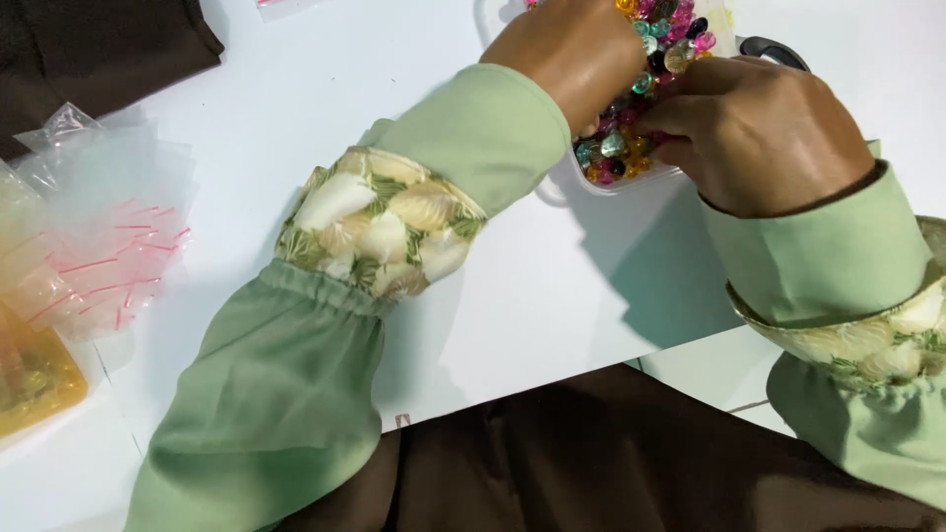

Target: The person sorts beads by color from a container and places them into small plastic bags.

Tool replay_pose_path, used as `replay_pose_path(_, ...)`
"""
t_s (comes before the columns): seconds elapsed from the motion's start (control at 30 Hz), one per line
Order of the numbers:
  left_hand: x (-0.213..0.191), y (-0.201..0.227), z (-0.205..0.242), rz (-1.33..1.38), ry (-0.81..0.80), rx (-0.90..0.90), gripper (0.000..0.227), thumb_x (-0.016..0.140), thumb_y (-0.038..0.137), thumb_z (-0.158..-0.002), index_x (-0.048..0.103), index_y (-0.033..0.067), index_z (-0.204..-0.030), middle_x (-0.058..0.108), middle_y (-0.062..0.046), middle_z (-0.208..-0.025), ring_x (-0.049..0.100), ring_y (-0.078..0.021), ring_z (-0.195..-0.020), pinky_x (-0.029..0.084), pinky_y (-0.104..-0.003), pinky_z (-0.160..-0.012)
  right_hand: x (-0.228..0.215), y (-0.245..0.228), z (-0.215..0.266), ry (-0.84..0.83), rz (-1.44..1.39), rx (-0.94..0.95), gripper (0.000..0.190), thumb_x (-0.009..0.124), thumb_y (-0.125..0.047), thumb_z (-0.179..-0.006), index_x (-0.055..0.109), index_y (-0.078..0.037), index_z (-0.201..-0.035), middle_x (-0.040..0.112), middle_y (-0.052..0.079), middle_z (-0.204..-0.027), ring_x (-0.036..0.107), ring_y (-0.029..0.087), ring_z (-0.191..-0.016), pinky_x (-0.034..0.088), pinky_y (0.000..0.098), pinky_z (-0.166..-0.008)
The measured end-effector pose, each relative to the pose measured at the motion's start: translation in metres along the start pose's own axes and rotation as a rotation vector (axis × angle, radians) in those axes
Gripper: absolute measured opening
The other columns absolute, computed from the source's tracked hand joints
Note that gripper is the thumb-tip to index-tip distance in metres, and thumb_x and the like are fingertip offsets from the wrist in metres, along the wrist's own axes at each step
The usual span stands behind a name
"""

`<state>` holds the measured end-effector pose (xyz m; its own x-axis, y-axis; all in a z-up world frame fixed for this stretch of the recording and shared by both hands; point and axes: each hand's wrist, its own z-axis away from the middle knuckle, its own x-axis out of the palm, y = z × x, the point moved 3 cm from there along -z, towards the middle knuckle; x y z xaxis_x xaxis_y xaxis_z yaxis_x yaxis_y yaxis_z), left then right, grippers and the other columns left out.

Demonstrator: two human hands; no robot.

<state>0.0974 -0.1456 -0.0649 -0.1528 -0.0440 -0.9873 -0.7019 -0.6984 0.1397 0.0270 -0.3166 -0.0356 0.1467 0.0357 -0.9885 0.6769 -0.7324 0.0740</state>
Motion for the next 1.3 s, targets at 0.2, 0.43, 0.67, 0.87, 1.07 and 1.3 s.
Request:
replay_pose_path(0.2, -0.001, -0.024, 0.006, 0.448, 0.176, 0.070, 0.015, 0.079, 0.007, -0.081, 0.083, 0.0179, -0.090, 0.076, 0.001, -0.073, 0.070, -0.0236, -0.066, 0.048, -0.042, -0.053, 0.001, 0.010, -0.014, -0.037, -0.182, -0.083, 0.015, 0.077, -0.015, -0.094, 0.084, -0.018, -0.107, 0.080, 0.000, -0.108, 0.074, 0.023, -0.100, 0.061, 0.0422, -0.084)
replay_pose_path(0.43, -0.025, -0.030, 0.027, 0.694, 0.313, 0.138, 0.018, 0.073, 0.011, -0.092, 0.079, 0.0151, -0.108, 0.079, -0.001, -0.103, 0.072, -0.0177, -0.088, 0.053, -0.032, -0.073, -0.025, 0.012, -0.010, 0.049, -0.319, -0.045, 0.019, 0.081, -0.005, -0.099, 0.084, -0.008, -0.118, 0.079, 0.011, -0.110, 0.075, 0.028, -0.093, 0.060, 0.0418, -0.084)
replay_pose_path(0.67, -0.023, -0.033, 0.033, 1.134, 0.461, -0.016, 0.005, 0.066, 0.011, -0.095, 0.070, 0.0103, -0.098, 0.073, 0.002, -0.091, 0.071, -0.0109, -0.085, 0.063, -0.026, -0.076, -0.027, 0.001, -0.028, 0.249, -0.301, -0.083, 0.010, 0.085, 0.003, -0.111, 0.085, -0.001, -0.121, 0.080, 0.014, -0.116, 0.073, 0.031, -0.105, 0.055, 0.0407, -0.090)
replay_pose_path(0.87, -0.003, -0.040, 0.016, 1.011, 0.563, -0.181, 0.013, 0.069, 0.022, -0.089, 0.065, 0.0133, -0.081, 0.078, 0.002, -0.073, 0.077, -0.0085, -0.071, 0.061, -0.026, -0.065, 0.008, -0.004, -0.040, 0.225, 0.019, -0.042, 0.029, 0.082, -0.006, -0.094, 0.087, -0.016, -0.121, 0.076, 0.005, -0.112, 0.072, 0.029, -0.099, 0.061, 0.0410, -0.070)
replay_pose_path(1.07, -0.002, -0.035, 0.014, 1.263, 0.540, -0.292, 0.009, 0.069, 0.018, -0.086, 0.069, 0.0101, -0.083, 0.077, -0.002, -0.071, 0.081, -0.0088, -0.066, 0.071, -0.020, -0.063, 0.008, 0.005, -0.037, 0.189, -0.066, -0.043, 0.017, 0.080, -0.007, -0.097, 0.085, -0.013, -0.112, 0.075, 0.007, -0.111, 0.073, 0.029, -0.098, 0.059, 0.0411, -0.069)
replay_pose_path(1.3, 0.006, -0.038, 0.013, 1.278, 0.558, -0.212, 0.020, 0.064, 0.021, -0.091, 0.073, 0.0061, -0.101, 0.083, -0.005, -0.092, 0.086, -0.0127, -0.073, 0.074, -0.019, -0.065, -0.015, 0.010, -0.029, 0.263, -0.478, -0.037, 0.014, 0.087, 0.012, -0.106, 0.085, 0.003, -0.116, 0.077, 0.018, -0.113, 0.071, 0.031, -0.108, 0.055, 0.0401, -0.092)
